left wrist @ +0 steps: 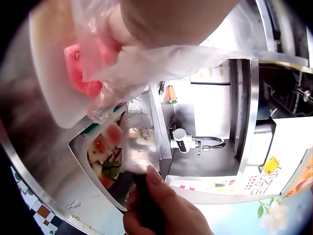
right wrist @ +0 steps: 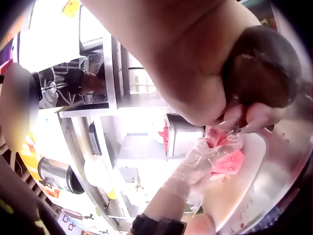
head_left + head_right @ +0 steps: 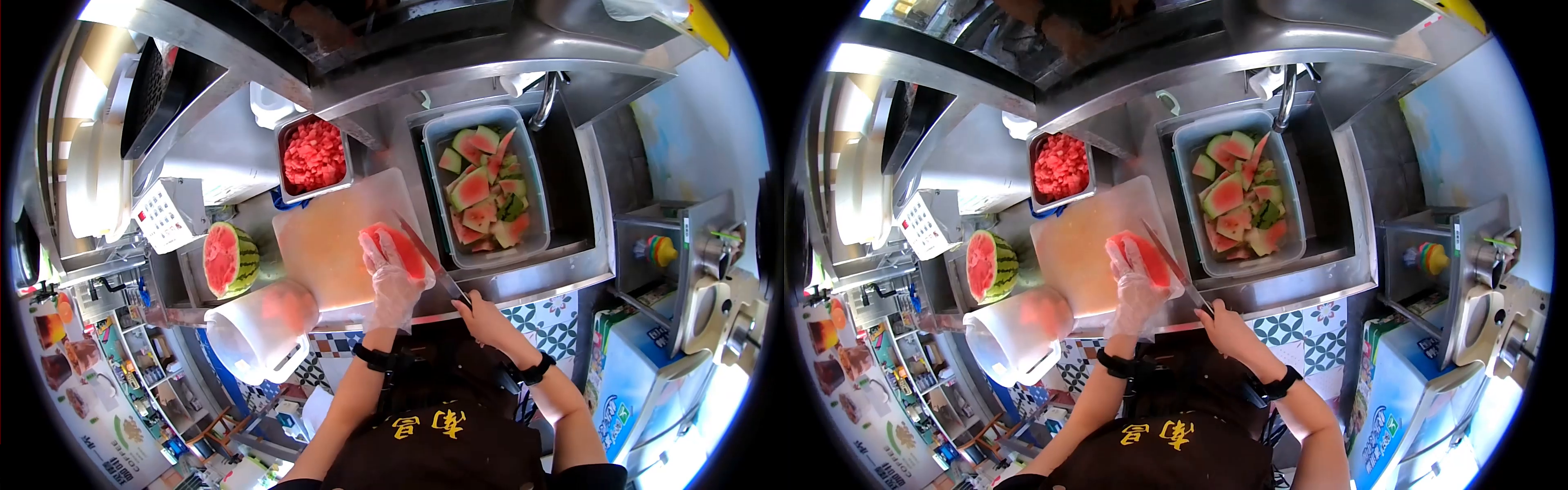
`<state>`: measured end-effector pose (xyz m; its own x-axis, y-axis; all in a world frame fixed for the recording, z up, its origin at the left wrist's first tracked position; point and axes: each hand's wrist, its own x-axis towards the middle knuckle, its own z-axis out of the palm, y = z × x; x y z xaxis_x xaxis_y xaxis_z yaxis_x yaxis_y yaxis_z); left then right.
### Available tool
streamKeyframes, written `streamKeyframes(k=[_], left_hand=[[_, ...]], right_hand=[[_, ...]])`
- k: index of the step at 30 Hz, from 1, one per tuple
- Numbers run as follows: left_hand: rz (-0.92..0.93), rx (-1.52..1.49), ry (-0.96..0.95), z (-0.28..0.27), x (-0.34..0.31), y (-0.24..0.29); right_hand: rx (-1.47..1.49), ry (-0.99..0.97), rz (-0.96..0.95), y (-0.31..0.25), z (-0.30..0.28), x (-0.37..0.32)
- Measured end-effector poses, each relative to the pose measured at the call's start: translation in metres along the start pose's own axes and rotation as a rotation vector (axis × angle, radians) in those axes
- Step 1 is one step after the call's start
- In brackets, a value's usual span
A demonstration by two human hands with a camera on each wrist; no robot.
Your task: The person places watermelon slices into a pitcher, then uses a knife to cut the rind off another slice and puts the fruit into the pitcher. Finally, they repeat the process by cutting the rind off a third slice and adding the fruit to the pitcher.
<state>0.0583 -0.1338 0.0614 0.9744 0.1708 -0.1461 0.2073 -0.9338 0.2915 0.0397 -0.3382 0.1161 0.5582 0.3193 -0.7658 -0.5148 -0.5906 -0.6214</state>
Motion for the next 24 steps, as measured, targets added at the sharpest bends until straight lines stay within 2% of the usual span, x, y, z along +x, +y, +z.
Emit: streamKeyframes(k=[2, 5, 8, 11, 14, 15, 17, 20, 24], left_hand=[[0.047, -0.006, 0.033, 0.003, 0.0, -0.003], [-0.012, -0.03, 0.009, 0.0, 0.0, 0.003], [0.042, 0.028, 0.016, 0.003, 0.001, 0.0], [0.029, 0.001, 0.024, 0.001, 0.0, 0.003], [0.032, 0.083, -0.088, -0.006, 0.004, 0.004], [-0.013, -0.007, -0.08, -0.01, 0.004, 0.005], [-0.098, -0.185, -0.07, -0.018, 0.008, 0.009], [-0.291, 0.015, -0.039, -0.012, 0.016, 0.026], [-0.254, 0.15, -0.026, -0.011, 0.017, 0.023]], right_hand=[[-0.001, 0.003, 0.002, -0.001, 0.001, -0.005], [-0.013, -0.031, 0.045, -0.006, -0.003, -0.01], [-0.058, 0.031, 0.044, 0.0, 0.008, -0.004], [-0.091, 0.092, -0.046, 0.044, 0.053, 0.04], [-0.162, 0.243, -0.172, 0.082, 0.096, 0.081], [-0.236, 0.218, -0.081, 0.073, 0.093, 0.082], [-0.275, 0.226, -0.084, 0.061, 0.085, 0.076], [-0.354, 0.259, -0.103, 0.062, 0.073, 0.078], [-0.409, 0.315, -0.136, 0.06, 0.056, 0.076]])
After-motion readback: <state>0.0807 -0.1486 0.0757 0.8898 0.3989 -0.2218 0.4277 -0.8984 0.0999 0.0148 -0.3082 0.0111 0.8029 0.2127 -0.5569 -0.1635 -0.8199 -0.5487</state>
